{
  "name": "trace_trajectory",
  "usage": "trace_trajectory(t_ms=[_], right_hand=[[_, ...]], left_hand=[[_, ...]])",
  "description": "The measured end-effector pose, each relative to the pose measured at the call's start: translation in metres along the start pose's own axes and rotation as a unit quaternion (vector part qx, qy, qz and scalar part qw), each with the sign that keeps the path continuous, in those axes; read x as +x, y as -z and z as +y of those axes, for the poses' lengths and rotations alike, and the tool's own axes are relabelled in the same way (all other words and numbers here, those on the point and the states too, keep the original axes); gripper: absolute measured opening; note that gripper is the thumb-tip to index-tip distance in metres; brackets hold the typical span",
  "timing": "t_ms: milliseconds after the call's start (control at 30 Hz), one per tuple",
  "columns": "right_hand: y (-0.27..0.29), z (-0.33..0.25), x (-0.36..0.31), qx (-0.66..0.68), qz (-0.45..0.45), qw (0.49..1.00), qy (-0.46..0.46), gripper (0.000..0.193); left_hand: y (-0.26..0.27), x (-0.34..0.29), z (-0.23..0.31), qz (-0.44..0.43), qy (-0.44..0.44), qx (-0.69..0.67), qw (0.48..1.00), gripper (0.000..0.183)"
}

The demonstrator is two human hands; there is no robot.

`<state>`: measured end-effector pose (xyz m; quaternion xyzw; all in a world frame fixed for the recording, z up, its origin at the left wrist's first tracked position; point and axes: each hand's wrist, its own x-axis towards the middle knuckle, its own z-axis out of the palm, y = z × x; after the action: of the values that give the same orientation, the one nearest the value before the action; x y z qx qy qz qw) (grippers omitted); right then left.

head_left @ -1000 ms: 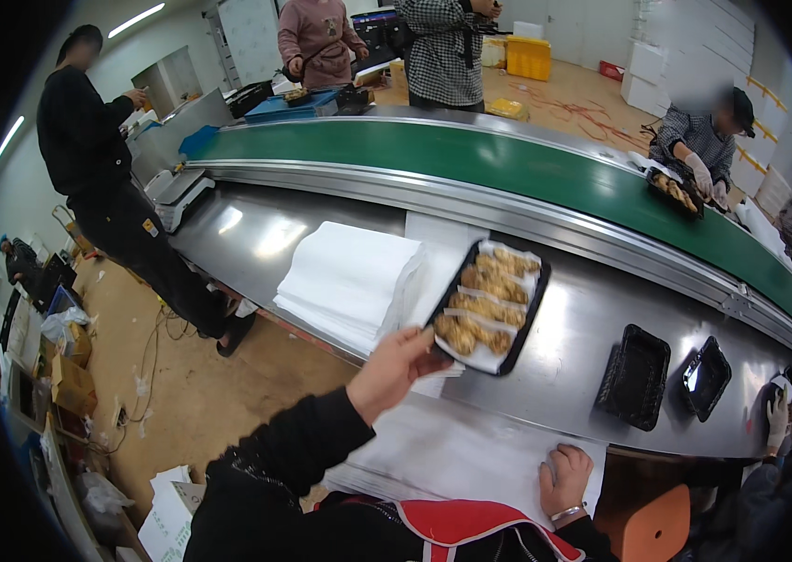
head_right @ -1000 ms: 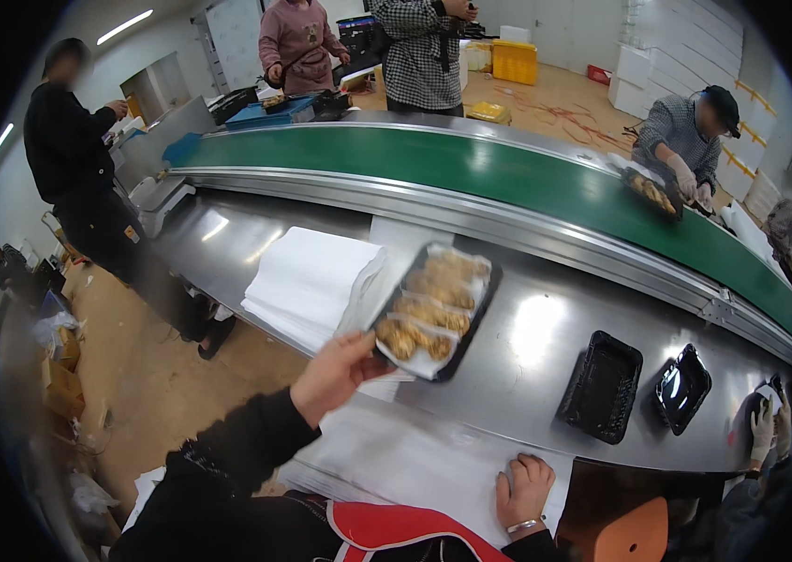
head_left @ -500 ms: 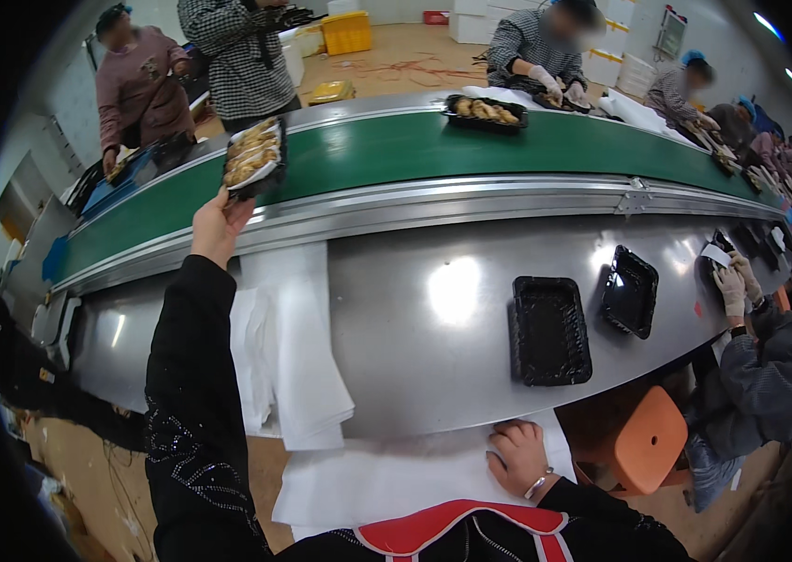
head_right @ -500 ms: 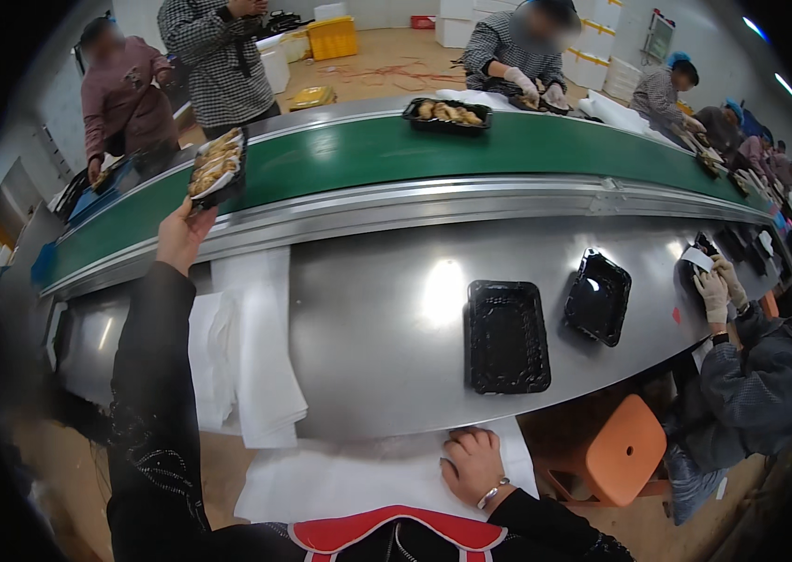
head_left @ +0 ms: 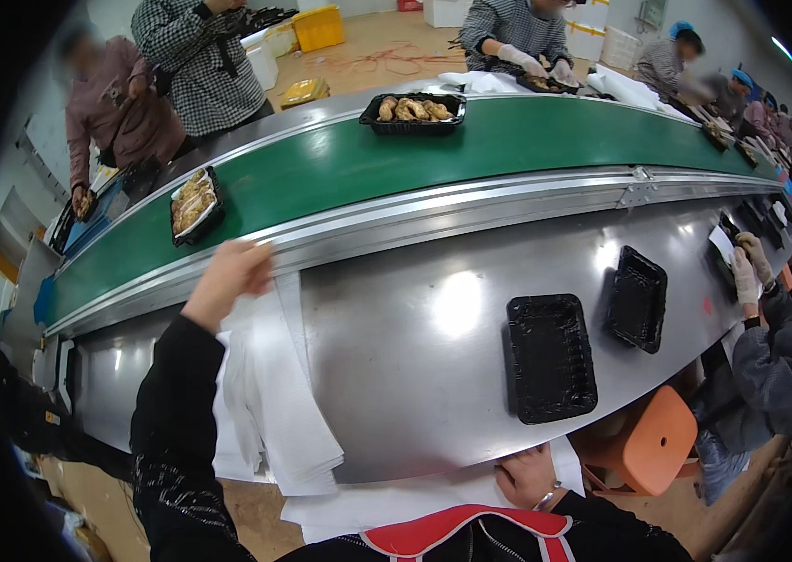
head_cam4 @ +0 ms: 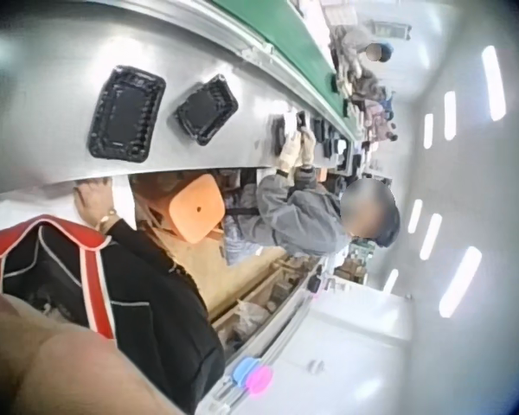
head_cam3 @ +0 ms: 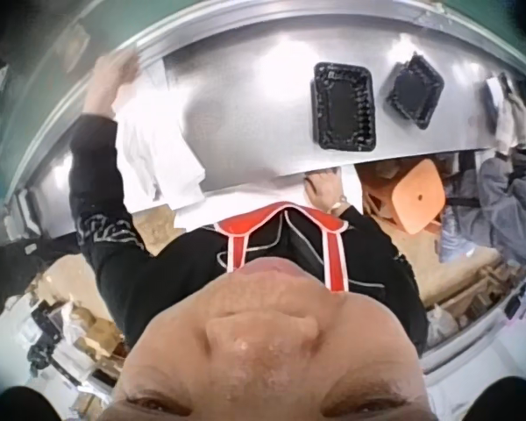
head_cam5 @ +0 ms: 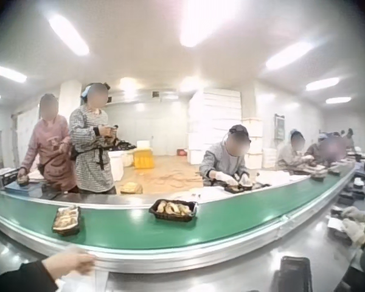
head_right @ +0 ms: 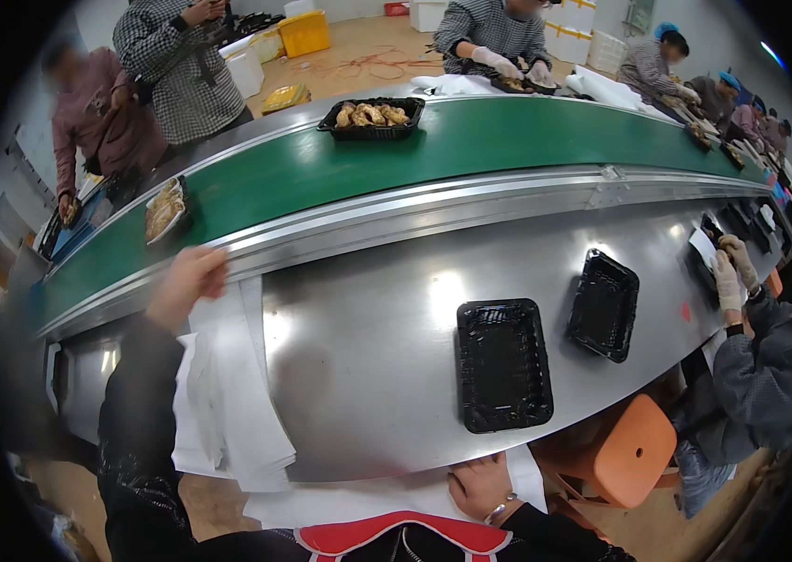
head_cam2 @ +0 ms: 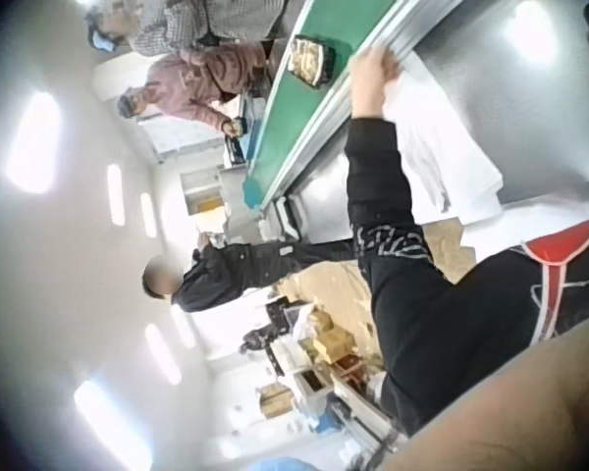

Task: The person places fried food items from a black tray into a black plastic container lined with white paper. They arrange the items neatly in rows, fold the paper over the food, and then place the filled container onto a moving conveyor belt.

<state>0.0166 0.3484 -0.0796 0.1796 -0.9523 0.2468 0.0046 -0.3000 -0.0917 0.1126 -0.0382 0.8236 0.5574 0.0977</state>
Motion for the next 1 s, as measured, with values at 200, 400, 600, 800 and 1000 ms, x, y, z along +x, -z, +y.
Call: trace_trajectory(t_ms=[200, 400, 600, 800, 1000], right_hand=[[-0.005, 0.008, 0.008, 0.044, 0.027, 0.998, 0.02, 0.029], [-0.004, 0.015, 0.004, 0.045, 0.033, 0.998, 0.016, 0.029], [-0.002, 0.017, 0.001, 0.048, 0.038, 0.998, 0.024, 0.027], [0.004, 0.01, -0.001, 0.066, 0.01, 0.998, 0.007, 0.018], [0.006, -0.006, -0.005, 0.054, 0.033, 0.998, 0.028, 0.018]], left_hand=[[-0.154, 0.123, 0.096, 0.138, -0.455, 0.297, 0.828, 0.041], [-0.187, 0.18, 0.108, 0.145, -0.262, 0.396, 0.868, 0.052], [-0.157, 0.155, 0.085, 0.203, -0.259, 0.423, 0.844, 0.036], [-0.133, 0.023, 0.036, 0.184, -0.404, 0.317, 0.838, 0.019], [-0.154, -0.123, 0.0, 0.092, -0.412, 0.285, 0.86, 0.023]])
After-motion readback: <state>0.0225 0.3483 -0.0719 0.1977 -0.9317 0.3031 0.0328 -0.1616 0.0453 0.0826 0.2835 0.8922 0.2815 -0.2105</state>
